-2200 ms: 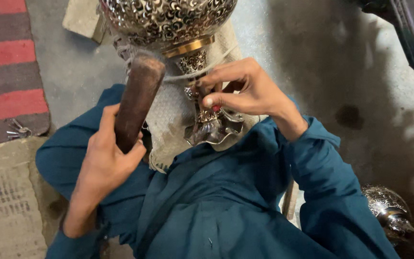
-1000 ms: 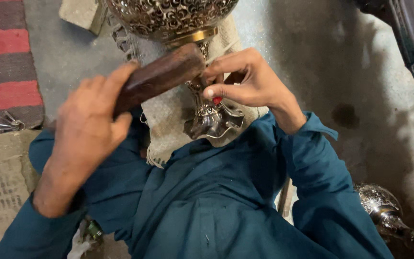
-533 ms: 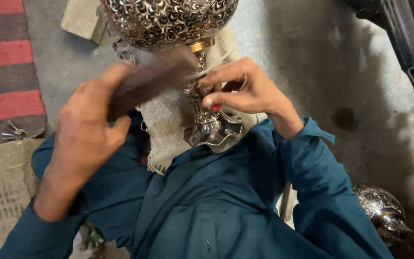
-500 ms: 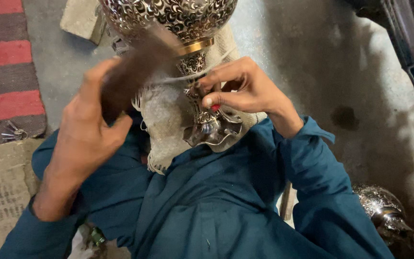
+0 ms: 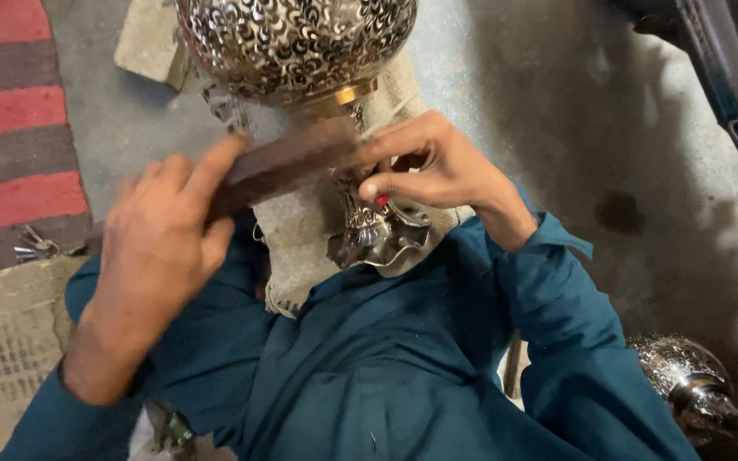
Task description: The person uses a small metal chisel and a wooden mallet to engrave decorative patterns into the neck of a silver-colored metal vessel. They repeatedly position the chisel and strike it with the mallet to create fine details.
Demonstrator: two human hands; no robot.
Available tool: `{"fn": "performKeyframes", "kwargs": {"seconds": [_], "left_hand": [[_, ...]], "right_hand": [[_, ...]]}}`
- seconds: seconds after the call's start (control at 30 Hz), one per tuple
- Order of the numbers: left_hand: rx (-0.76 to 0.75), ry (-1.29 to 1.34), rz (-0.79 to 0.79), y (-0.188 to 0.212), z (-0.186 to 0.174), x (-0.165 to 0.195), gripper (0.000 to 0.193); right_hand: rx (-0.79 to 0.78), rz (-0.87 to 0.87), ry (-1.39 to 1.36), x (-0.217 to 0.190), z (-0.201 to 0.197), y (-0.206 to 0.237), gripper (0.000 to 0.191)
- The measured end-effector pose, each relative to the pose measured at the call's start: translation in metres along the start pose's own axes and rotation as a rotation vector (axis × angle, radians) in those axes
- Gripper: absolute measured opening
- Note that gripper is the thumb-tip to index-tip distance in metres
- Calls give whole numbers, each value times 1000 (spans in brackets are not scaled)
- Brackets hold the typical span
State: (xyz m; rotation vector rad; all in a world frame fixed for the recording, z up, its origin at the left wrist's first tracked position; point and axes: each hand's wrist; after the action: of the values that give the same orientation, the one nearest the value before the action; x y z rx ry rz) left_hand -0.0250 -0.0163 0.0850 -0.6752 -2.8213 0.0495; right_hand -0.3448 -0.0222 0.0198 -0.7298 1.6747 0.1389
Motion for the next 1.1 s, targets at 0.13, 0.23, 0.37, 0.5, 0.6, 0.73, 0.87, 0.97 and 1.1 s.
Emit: {"fn": "performKeyframes", "kwargs": {"seconds": [0.13, 0.23, 0.37, 0.5, 0.6, 0.73, 0.87, 0.97, 1.1], "left_hand": [[172, 301, 48, -1, 3, 0, 76], [99, 188, -1, -3, 5, 0, 75], [83, 213, -51, 3, 4, -6, 74], [55, 656, -308, 13, 13, -6, 66], [126, 887, -217, 17, 19, 2, 60], [87, 297, -148, 13, 5, 8, 74], [156, 85, -7, 17, -9, -3, 70], [82, 353, -249, 33, 8, -24, 63], [-133, 532, -454, 68, 59, -48, 60]], "right_hand": [[26, 8, -37, 3, 1, 0, 30], [18, -46, -10, 8, -1, 1, 29], [54, -64, -63, 17, 1, 3, 31], [79, -92, -159, 22, 4, 4, 30], [68, -77, -73, 21, 4, 5, 33], [62, -33, -57, 19, 4, 8, 32], [88, -66, -131, 26, 2, 9, 27], [318, -78, -254, 38, -1, 16, 25], [571, -67, -495, 51, -3, 51, 28]]}}
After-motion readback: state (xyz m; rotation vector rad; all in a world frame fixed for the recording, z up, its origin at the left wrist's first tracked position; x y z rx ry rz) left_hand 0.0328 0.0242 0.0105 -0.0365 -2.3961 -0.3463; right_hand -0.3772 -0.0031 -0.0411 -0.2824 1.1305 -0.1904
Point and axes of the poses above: each hand's wrist, its own y-axis away from the middle knuckle, its own z-axis out of the palm, x = y × z, and after that the axes turned 7 degrees about -z, right-handed
